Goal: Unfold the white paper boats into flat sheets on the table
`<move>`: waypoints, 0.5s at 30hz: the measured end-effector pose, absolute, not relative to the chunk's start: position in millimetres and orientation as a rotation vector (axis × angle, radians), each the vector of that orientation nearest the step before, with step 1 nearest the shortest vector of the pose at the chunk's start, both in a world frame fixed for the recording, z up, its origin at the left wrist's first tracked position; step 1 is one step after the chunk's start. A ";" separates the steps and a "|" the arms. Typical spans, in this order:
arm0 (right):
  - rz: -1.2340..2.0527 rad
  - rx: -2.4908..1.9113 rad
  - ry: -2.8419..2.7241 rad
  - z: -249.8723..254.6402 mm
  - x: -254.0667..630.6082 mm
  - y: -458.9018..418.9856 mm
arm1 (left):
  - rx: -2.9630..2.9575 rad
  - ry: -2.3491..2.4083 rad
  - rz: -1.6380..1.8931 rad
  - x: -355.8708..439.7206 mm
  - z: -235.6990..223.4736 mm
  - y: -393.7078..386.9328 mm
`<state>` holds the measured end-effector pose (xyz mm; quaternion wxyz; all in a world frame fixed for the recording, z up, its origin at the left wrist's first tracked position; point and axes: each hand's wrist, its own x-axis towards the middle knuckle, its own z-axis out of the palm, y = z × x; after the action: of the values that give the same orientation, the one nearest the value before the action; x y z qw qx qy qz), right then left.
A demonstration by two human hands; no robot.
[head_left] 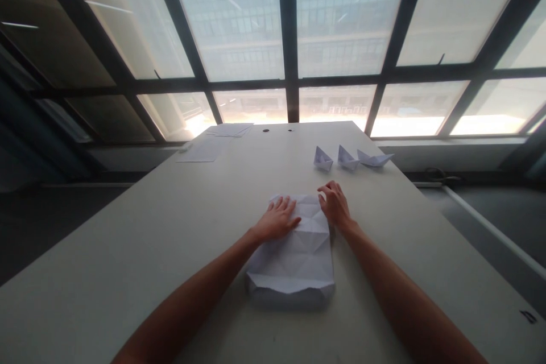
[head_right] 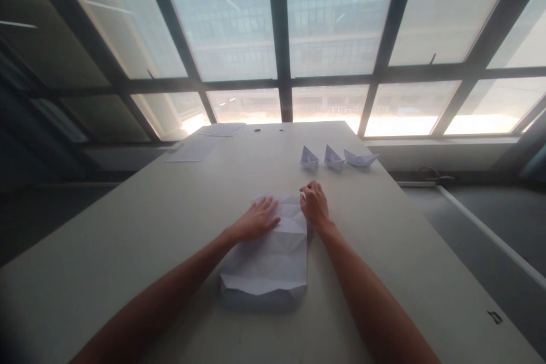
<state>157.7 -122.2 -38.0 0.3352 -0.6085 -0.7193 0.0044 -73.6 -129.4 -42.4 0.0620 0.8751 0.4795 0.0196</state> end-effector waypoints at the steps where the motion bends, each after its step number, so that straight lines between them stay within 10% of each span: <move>1: 0.013 -1.600 -1.891 -34.5 148.3 -127.8 | 2.643 1.470 0.055 -72.1 -44.6 -132.4; 15: 0.479 -1.296 -2.420 -49.0 78.0 -272.9 | 2.636 1.608 0.181 -86.3 -51.5 -114.8</move>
<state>78.0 -272.9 -49.0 0.1765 -0.4576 -0.8548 0.1693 -86.3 -114.8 -51.5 0.0243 0.8520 0.5197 0.0586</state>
